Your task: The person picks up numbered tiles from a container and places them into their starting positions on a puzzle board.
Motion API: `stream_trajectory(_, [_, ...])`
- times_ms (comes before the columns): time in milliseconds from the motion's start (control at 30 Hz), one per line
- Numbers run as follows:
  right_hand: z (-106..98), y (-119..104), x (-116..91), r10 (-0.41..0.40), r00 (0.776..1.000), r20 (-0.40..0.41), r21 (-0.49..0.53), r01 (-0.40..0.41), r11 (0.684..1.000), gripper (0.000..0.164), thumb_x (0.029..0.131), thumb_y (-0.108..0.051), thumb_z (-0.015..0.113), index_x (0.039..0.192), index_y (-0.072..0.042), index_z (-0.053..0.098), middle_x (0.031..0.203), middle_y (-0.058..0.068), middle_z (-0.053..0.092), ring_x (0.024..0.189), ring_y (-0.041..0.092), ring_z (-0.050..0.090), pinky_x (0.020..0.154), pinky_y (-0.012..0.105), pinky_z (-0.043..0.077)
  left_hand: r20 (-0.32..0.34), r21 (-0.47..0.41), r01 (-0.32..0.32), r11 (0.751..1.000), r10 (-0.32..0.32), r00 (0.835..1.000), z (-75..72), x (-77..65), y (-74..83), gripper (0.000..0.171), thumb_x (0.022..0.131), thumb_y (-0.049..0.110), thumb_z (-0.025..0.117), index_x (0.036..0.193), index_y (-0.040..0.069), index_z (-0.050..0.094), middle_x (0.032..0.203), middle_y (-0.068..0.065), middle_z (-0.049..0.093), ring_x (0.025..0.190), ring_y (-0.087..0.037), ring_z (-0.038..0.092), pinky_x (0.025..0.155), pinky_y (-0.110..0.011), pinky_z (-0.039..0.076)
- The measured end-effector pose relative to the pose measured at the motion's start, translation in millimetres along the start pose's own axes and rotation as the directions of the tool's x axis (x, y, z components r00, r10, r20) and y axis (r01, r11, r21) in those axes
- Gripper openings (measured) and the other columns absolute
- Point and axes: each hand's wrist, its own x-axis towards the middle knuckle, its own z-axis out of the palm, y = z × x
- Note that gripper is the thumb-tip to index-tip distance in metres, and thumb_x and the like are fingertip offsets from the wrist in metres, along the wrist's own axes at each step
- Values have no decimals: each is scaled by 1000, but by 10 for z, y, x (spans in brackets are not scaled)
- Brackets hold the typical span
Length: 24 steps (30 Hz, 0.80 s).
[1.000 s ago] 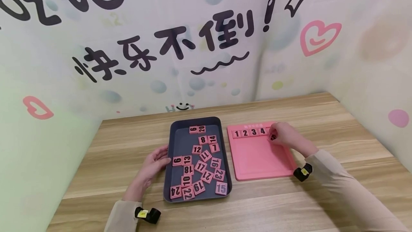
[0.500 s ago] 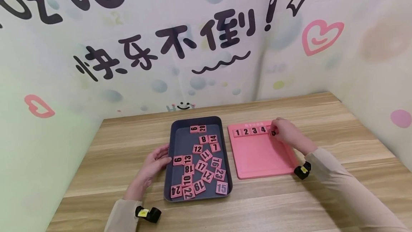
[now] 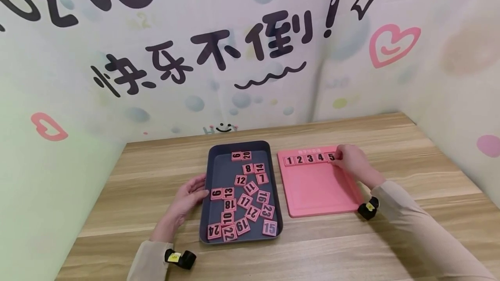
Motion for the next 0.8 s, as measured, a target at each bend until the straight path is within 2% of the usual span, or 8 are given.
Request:
stream_trajectory(233, [24, 60, -3, 34, 999, -15, 45, -34, 998, 20, 80, -6, 72, 68, -3, 56, 64, 5, 53, 60, 19, 46, 54, 29, 37, 4, 6, -5, 1000, 5, 1000, 5, 3, 3, 54, 87, -5, 53, 139, -6, 36, 137, -28, 42, 125, -36, 41, 96, -31, 42])
stream_trajectory(367, [10, 66, 3, 26, 1000, -2, 43, -26, 999, 19, 79, -7, 73, 69, -3, 57, 65, 5, 55, 60, 18, 47, 54, 28, 38, 1, -9, -6, 1000, 6, 1000, 10, 9, 3, 54, 87, -6, 53, 138, -6, 37, 137, -28, 42, 125, -36, 42, 92, -25, 43])
stream_trajectory(533, [-65, 51, 35, 15, 999, 40, 93, -19, 995, 18, 78, -8, 73, 71, -1, 58, 65, 5, 57, 58, 15, 48, 51, 27, 39, -1, -21, -6, 1000, 6, 1000, 13, 5, 3, 54, 86, -7, 52, 138, -7, 37, 136, -28, 42, 124, -37, 42, 88, -21, 44])
stream_trajectory(667, [-183, -114, 88, -10, 999, 32, 116, 7, 993, 17, 79, -9, 72, 74, 0, 59, 67, 6, 59, 59, 15, 51, 53, 28, 42, 5, -17, -1, 1000, 1, 1000, 11, -1, 2, 53, 87, -6, 52, 138, -7, 36, 137, -28, 42, 125, -37, 41, 91, -24, 44])
stream_trajectory(800, [-231, -447, 194, -78, 996, 44, 140, 71, 988, 16, 80, -15, 72, 79, -3, 61, 72, 5, 62, 64, 15, 55, 58, 29, 45, 2, -28, 3, 1000, -3, 1000, 12, 2, 3, 53, 87, -7, 52, 138, -7, 36, 137, -28, 41, 125, -36, 41, 90, -22, 44])
